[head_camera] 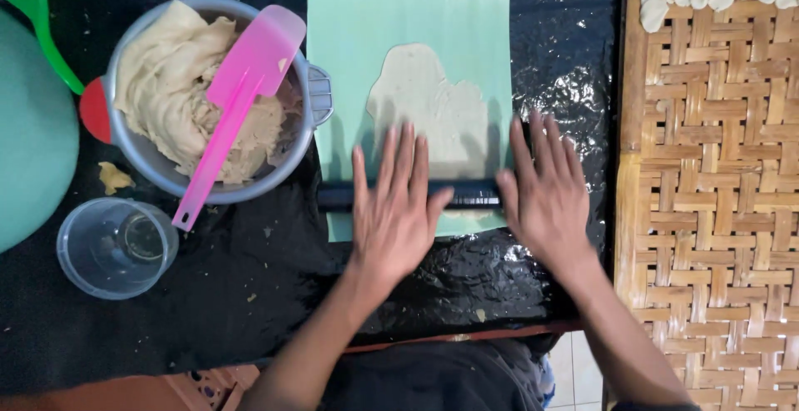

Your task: Rolling out pieces of dough into thin wrappers using a pipe on a flat surface.

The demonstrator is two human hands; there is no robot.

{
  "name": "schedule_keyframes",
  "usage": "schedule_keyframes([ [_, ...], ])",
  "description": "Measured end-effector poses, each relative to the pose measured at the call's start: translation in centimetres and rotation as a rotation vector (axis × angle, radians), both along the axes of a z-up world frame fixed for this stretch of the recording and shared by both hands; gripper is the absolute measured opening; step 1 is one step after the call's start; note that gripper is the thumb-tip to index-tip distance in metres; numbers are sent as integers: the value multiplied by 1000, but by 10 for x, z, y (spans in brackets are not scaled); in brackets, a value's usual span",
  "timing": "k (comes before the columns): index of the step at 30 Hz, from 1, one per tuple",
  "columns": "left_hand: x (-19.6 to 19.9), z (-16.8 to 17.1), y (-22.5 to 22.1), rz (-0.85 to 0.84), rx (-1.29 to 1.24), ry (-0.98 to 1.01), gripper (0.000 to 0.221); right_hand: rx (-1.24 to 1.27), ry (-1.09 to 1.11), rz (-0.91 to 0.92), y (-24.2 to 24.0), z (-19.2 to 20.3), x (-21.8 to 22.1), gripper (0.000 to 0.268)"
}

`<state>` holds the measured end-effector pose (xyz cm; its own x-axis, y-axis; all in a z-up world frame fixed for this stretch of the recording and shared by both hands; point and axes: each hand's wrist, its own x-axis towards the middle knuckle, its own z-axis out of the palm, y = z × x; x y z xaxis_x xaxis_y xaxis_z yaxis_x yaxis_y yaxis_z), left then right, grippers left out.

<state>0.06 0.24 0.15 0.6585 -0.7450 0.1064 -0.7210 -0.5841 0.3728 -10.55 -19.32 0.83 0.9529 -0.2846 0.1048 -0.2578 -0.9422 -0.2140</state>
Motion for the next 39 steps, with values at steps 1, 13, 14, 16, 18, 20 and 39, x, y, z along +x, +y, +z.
schedule_keyframes([
  [1, 11, -1, -8, 2, -1, -3, 75, -1, -3, 2, -8, -2, 9, 61],
  [13, 61, -6, -36, 12, -62, -125, 72, 118, -97, -54, -33, 5, 60, 63],
  [14, 45, -1, -27, 6, -55, -103, 74, 75, -97, -44, -22, 7, 45, 62],
  [16, 15, 3, -9, -2, -50, -81, 77, 31, -97, -36, -2, 5, 16, 62],
  [18, -14, 4, 8, -11, -132, -7, 76, -37, -89, -69, 17, -4, -15, 63],
  [20, -34, -1, 26, -22, -135, -38, 71, -2, -90, -77, 34, -8, -41, 62],
  [39, -12, 25, 68, 354, -281, 160, 46, 1779, -197, -579, 32, -51, -61, 42],
])
